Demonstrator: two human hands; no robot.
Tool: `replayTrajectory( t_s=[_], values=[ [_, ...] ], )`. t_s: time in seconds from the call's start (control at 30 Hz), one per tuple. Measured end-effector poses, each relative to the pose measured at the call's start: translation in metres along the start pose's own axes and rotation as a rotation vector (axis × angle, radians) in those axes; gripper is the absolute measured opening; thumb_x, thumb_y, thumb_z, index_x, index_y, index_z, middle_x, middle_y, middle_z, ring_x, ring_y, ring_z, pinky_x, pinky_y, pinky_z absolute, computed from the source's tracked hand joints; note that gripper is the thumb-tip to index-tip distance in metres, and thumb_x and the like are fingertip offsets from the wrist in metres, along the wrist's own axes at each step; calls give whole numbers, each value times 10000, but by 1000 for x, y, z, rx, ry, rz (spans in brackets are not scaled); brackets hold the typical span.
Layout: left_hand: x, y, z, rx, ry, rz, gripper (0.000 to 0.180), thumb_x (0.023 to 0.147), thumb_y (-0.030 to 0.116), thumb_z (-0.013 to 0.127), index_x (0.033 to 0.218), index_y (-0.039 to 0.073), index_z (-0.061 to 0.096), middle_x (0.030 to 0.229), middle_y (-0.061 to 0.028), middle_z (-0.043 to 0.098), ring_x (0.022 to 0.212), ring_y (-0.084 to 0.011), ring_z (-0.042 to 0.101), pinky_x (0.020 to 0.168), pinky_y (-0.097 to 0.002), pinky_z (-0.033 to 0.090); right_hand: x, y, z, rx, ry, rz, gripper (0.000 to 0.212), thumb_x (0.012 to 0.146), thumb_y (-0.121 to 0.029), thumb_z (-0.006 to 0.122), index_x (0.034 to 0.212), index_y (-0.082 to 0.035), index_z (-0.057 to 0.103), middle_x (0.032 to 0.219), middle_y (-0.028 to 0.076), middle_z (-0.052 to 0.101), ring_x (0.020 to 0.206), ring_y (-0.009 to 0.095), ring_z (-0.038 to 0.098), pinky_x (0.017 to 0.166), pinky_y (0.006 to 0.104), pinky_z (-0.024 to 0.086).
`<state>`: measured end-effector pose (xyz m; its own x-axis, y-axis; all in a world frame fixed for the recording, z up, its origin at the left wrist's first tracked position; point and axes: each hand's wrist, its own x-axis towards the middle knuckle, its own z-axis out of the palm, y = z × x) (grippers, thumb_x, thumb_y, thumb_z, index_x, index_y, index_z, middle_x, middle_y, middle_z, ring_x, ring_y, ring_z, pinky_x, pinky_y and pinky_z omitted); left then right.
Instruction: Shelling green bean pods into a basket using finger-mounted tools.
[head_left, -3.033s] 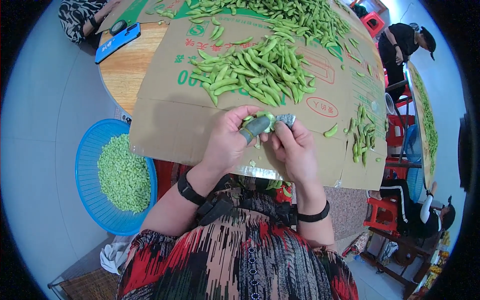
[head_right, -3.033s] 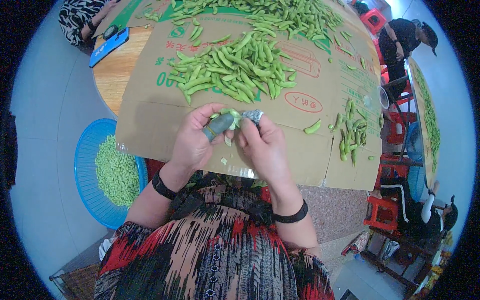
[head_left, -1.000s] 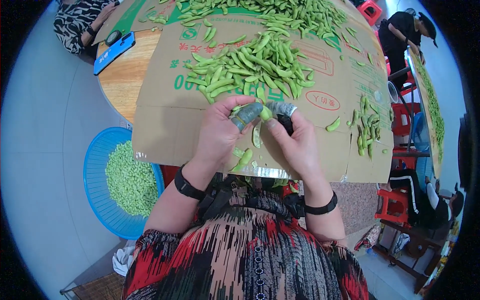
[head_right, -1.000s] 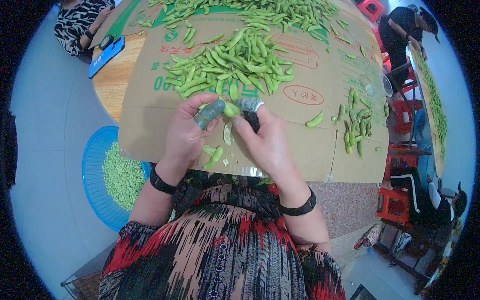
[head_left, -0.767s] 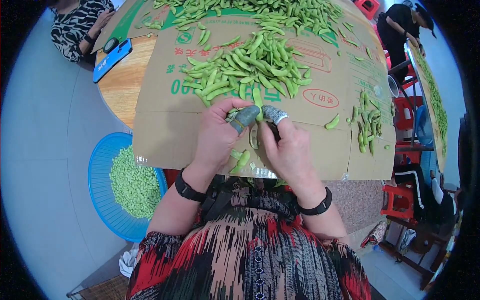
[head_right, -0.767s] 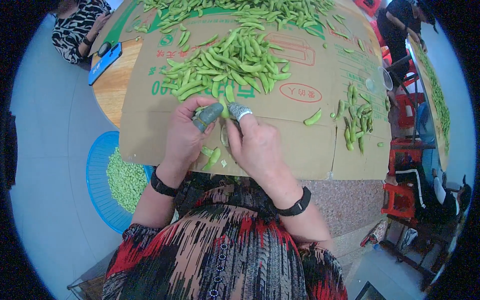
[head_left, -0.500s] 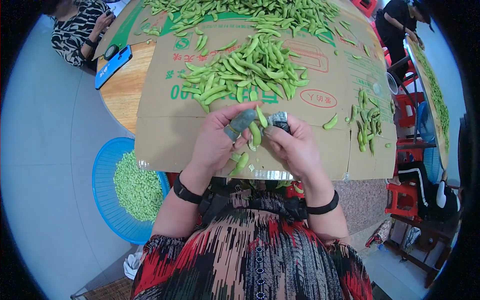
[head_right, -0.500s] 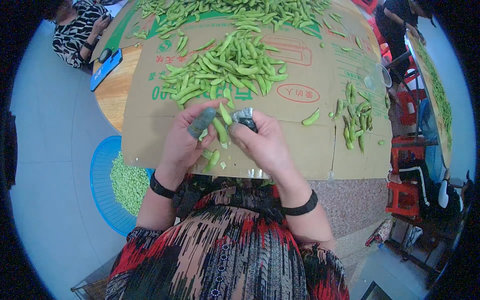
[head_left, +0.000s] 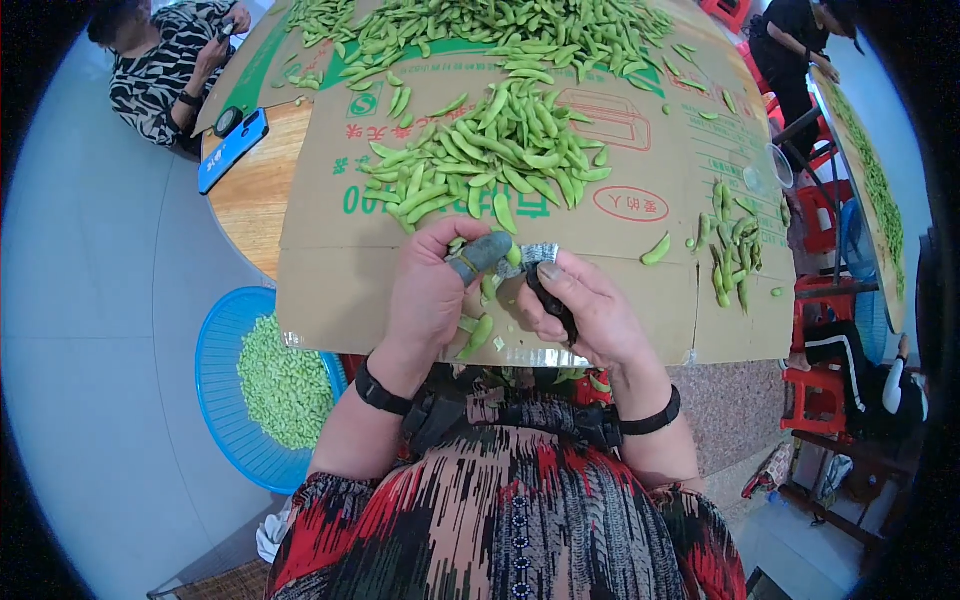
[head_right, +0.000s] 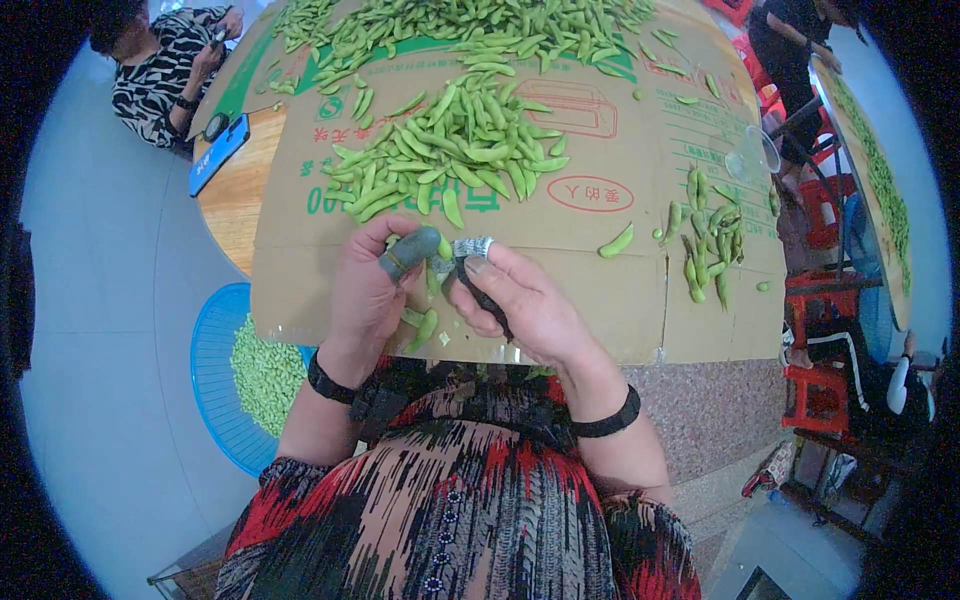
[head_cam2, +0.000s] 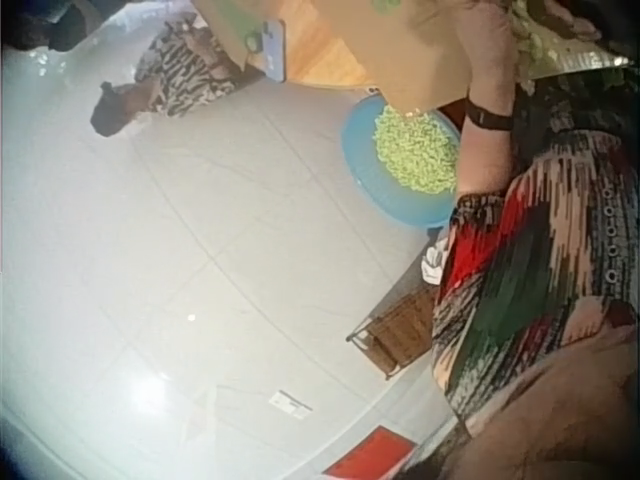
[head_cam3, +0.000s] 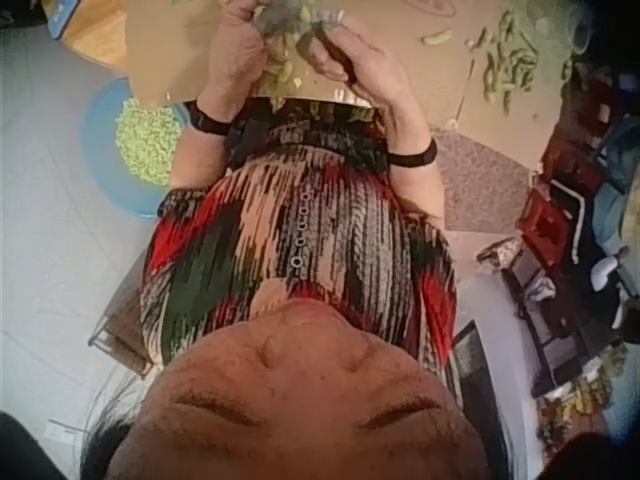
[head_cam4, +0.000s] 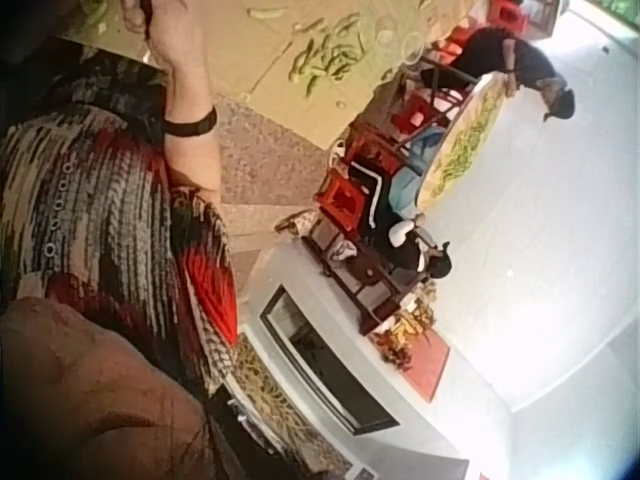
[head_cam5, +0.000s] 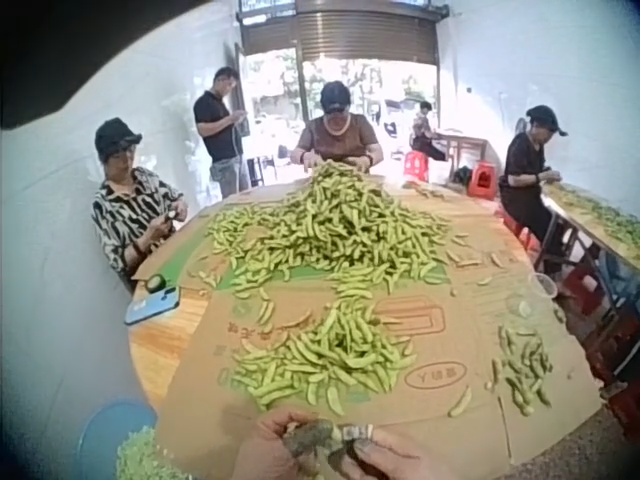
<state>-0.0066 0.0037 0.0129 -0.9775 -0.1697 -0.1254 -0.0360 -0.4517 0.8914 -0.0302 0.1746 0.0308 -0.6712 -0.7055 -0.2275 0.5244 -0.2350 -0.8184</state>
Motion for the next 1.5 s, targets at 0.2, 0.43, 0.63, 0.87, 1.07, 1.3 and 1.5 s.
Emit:
replayTrajectory(
  t_s=[0.2, 0.43, 0.63, 0.87, 1.07, 1.3, 1.5],
  values=[
    [-6, 4, 5, -172, -113, -165, 207, 804, -16, 601, 1000, 45, 624, 909, -33, 629, 740, -51, 551, 569, -142, 397, 4, 9, -2, -142, 84, -69, 165, 964, -184, 402, 962, -77, 528, 653, -22, 449, 484, 36, 331, 433, 172, 271],
    [-4, 2, -15, -374, -329, -362, 271, 798, -18, 594, 1061, 49, 592, 946, -36, 626, 734, -44, 545, 574, -136, 402, 0, 5, 3, 272, 37, 151, 204, 957, -179, 424, 1095, -101, 553, 633, -52, 443, 461, 18, 294, 412, 166, 247],
    [-11, -10, -9, 291, -129, 63, 234, 775, -11, 627, 999, 44, 588, 900, 6, 605, 720, -24, 524, 568, -152, 395, 9, 16, 11, -220, 214, -106, 134, 937, -147, 461, 933, -70, 571, 595, -47, 448, 449, 24, 315, 392, 175, 233],
    [-11, -2, -16, -51, -102, -30, 229, 798, -43, 530, 992, 25, 631, 843, -21, 617, 650, -47, 504, 537, -157, 360, 13, 2, 9, -176, 109, -15, 177, 929, -172, 485, 851, -52, 588, 596, -63, 461, 456, 25, 349, 414, 200, 273],
    [-13, 5, -28, -193, -158, -116, 238, 808, -52, 490, 971, 13, 650, 765, -22, 612, 620, -65, 502, 528, -168, 353, 47, -35, -6, -1602, 363, -301, 158, 811, -148, 582, 936, -61, 623, 621, 170, 551, 587, 322, 582, 529, 411, 436],
    [-23, 13, -18, 536, -481, 53, 173, 777, 84, 662, 935, 15, 652, 759, -3, 623, 697, -69, 556, 607, -216, 434, 66, -41, -3, -1937, 94, -361, 170, 802, -207, 580, 781, -39, 573, 613, 173, 569, 601, 336, 598, 548, 434, 476],
    [-24, 24, -24, 607, -518, 109, 203, 775, 92, 673, 971, 45, 647, 752, 7, 590, 682, -49, 523, 600, -218, 424, 42, -33, -17, -791, 180, -50, 155, 847, -185, 578, 774, -50, 556, 526, 49, 485, 423, 116, 446, 395, 271, 368]
  ],
)
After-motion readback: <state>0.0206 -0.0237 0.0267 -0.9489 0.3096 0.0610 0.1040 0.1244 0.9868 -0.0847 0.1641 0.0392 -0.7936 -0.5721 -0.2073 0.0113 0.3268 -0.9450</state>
